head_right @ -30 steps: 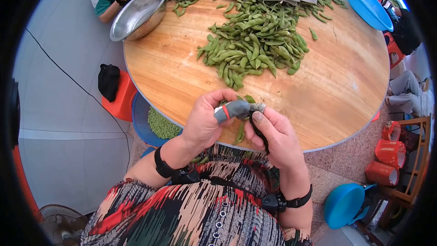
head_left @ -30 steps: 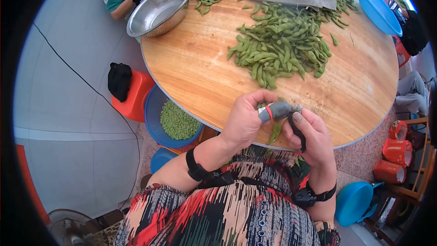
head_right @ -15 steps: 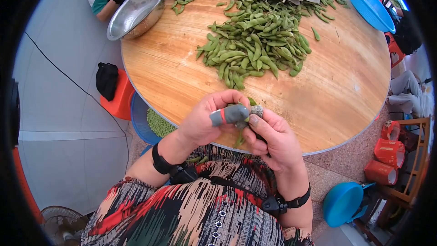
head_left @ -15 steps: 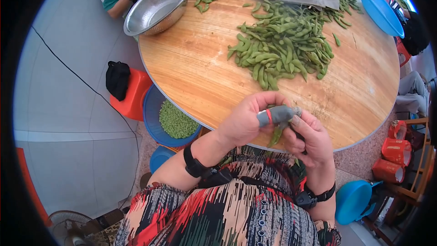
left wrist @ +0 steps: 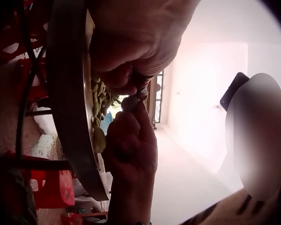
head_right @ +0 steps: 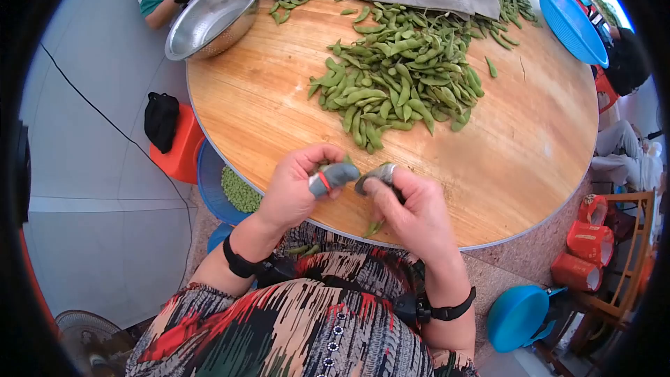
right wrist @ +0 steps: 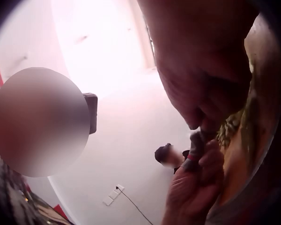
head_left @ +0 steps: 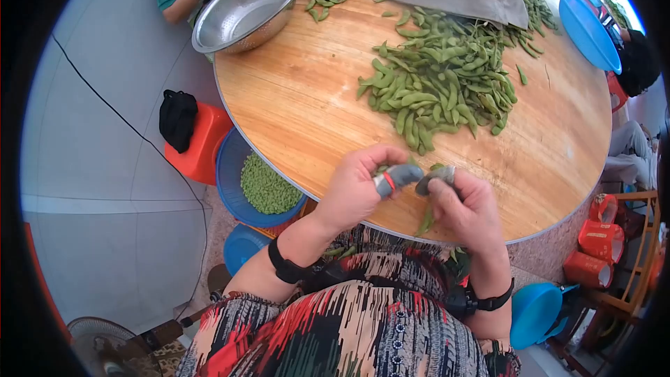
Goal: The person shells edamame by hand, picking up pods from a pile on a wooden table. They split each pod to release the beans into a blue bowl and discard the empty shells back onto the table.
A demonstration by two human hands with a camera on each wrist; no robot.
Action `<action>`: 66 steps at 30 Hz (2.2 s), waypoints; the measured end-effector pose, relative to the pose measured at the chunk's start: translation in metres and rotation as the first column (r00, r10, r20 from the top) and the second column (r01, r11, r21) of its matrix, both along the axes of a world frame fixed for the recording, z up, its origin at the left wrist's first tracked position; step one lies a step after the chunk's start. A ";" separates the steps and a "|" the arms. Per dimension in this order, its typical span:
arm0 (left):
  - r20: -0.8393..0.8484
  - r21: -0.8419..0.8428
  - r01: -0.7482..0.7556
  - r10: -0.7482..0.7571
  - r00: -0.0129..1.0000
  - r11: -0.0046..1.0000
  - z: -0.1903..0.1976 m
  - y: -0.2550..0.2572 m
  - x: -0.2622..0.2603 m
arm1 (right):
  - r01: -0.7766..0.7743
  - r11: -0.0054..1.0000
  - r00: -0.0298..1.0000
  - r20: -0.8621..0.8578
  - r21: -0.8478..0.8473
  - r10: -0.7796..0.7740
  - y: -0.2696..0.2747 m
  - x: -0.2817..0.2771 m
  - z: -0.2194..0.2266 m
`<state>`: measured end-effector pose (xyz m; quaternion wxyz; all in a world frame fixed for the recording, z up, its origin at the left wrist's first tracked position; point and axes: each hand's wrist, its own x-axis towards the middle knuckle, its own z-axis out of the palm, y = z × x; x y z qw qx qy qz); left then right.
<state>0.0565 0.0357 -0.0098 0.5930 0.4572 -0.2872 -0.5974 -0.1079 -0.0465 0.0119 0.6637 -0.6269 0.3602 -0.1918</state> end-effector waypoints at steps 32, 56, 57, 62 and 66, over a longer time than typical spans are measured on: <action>0.068 -0.094 -0.092 0.099 0.993 0.991 0.010 -0.033 -0.051 | -0.074 0.875 0.914 0.383 0.479 -0.133 -0.001 -0.048 0.001; 0.131 -0.106 -0.040 0.054 0.990 0.994 0.010 -0.040 -0.063 | 0.257 0.933 0.926 0.211 0.250 -0.312 -0.002 -0.041 -0.005; 0.235 -0.123 -0.048 0.076 0.969 0.991 0.008 -0.040 -0.061 | 0.269 0.963 0.958 0.105 -0.022 -0.266 -0.002 -0.042 -0.005; 0.769 -0.279 0.161 0.120 0.628 0.947 0.019 -0.041 -0.045 | 0.331 0.701 0.930 0.092 -0.631 -0.357 -0.004 -0.034 0.021; 0.724 -0.345 0.182 0.138 0.676 0.921 0.025 -0.038 -0.040 | 0.152 0.716 0.980 0.009 -0.681 -0.199 -0.013 -0.036 0.012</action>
